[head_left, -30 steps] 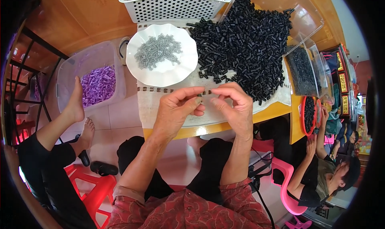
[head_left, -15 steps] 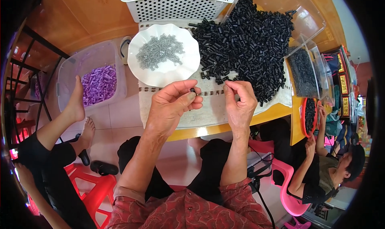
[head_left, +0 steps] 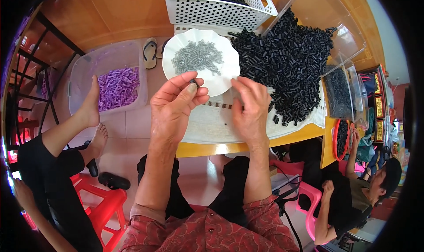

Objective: The person assembles small plastic components by connecting the pieces together by hand.

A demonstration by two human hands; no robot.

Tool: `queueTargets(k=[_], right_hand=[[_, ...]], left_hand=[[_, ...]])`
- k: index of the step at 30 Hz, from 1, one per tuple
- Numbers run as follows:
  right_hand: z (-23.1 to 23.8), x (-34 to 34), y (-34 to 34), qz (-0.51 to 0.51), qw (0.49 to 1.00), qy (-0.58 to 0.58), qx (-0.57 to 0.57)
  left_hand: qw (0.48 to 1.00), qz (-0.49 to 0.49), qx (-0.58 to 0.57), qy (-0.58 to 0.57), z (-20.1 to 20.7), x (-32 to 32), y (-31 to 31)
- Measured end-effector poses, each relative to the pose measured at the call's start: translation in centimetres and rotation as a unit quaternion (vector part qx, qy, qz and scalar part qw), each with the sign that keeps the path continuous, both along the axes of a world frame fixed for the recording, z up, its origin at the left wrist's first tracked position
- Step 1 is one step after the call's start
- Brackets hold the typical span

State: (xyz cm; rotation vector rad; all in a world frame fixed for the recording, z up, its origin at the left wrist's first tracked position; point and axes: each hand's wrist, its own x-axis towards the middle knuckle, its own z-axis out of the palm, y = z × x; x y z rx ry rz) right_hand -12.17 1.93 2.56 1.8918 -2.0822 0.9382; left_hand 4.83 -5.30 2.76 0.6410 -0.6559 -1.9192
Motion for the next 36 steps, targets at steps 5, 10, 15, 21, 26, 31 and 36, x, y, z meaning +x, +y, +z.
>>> queueTargets(k=[5,10,15,21,26,31,36], right_hand=[[-0.5,-2.7,1.1,-0.047,0.996,-0.041,-0.064],[-0.5,-3.1,2.5,-0.075,0.993,-0.080,-0.039],[-0.5,-2.6,2.5,-0.047,0.996,-0.066,-0.027],[1.1,-0.8,2.8,-0.024,0.996,-0.009,0.086],[0.1,-1.1,2.9,-0.025,0.996,-0.024,0.080],[0.1,-1.3,2.9,-0.032,0.997,-0.030,0.058],[0.8,-1.6,3.4,-0.003,0.985,-0.172,0.033]], left_hand=[[1.000,-0.014,0.009,0.012,0.2,0.2,-0.1],[0.999,-0.012,0.028,0.022,0.0,0.2,-0.2],[0.999,-0.009,0.042,0.029,-0.4,0.0,-0.4],[0.998,-0.023,0.050,0.028,-0.4,0.0,-0.1],[0.996,-0.081,-0.035,0.034,-0.5,-1.1,0.8],[0.992,-0.104,-0.067,-0.011,-0.5,-1.8,1.6],[0.990,-0.120,-0.072,-0.017,-0.7,-2.5,2.2]])
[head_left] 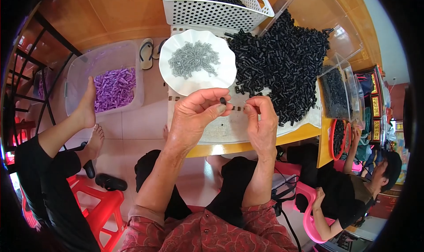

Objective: The person assembles small plastic components by connecting the pieces together by hand.

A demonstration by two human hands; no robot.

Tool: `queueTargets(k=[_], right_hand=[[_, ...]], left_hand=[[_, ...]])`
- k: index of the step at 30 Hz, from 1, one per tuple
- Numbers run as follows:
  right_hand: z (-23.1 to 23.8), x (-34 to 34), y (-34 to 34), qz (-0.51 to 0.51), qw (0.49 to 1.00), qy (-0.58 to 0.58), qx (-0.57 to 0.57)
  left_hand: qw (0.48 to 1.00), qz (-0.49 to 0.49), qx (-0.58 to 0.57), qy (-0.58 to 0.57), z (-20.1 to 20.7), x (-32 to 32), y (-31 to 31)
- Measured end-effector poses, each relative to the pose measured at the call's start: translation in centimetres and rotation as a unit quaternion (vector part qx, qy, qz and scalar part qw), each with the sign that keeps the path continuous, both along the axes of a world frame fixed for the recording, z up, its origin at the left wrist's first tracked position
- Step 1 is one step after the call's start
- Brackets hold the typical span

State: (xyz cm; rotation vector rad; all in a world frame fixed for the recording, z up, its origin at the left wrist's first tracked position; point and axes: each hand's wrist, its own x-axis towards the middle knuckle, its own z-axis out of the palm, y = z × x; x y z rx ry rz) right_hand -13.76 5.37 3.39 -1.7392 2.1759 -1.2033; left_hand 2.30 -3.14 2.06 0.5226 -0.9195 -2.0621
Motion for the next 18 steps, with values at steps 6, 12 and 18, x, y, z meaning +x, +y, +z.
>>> queueTargets(k=[6,12,18], right_hand=[[0.5,0.9,0.7,0.045,0.977,-0.209,-0.011],[1.1,1.9,0.9,0.077,0.963,-0.257,-0.023],[1.1,2.2,0.6,0.070,0.971,-0.229,-0.011]], left_hand=[[0.993,-0.050,0.087,0.068,-0.6,-0.6,0.4],[0.955,-0.090,0.240,0.149,-1.8,-0.8,0.5],[0.955,-0.092,0.242,0.147,-1.9,-1.2,0.9]])
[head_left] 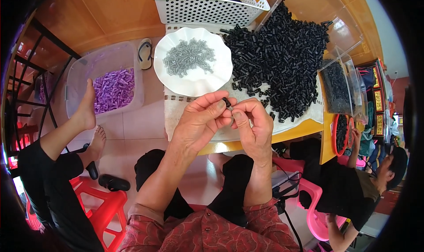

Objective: The person assembles small plastic components by connecting the pieces together by hand.

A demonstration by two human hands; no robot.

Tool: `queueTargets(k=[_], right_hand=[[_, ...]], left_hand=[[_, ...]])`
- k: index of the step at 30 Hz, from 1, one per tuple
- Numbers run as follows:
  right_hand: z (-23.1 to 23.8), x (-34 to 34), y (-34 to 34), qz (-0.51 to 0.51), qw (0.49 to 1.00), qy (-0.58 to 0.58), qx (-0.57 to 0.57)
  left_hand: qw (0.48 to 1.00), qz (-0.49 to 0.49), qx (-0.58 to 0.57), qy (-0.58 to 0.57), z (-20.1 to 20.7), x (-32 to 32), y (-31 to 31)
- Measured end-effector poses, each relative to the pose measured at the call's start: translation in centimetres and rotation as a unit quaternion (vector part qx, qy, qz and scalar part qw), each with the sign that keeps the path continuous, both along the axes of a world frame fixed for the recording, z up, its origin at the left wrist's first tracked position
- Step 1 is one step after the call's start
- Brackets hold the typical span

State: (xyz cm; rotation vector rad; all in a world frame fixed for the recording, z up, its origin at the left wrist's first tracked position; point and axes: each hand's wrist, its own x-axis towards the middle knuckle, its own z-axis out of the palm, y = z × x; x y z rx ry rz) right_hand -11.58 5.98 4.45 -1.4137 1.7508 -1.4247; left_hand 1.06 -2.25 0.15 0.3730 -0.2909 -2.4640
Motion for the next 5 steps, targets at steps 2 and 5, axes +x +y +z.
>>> queueTargets(k=[2,5], right_hand=[[-0.17,-0.12,0.01,-0.003,1.000,0.004,-0.001],[0.01,-0.13,0.04,-0.003,1.000,0.002,0.005]], left_hand=[[1.000,0.002,-0.012,-0.002,-0.14,-0.07,0.11],[0.999,0.005,-0.031,-0.007,-0.20,-0.03,0.15]])
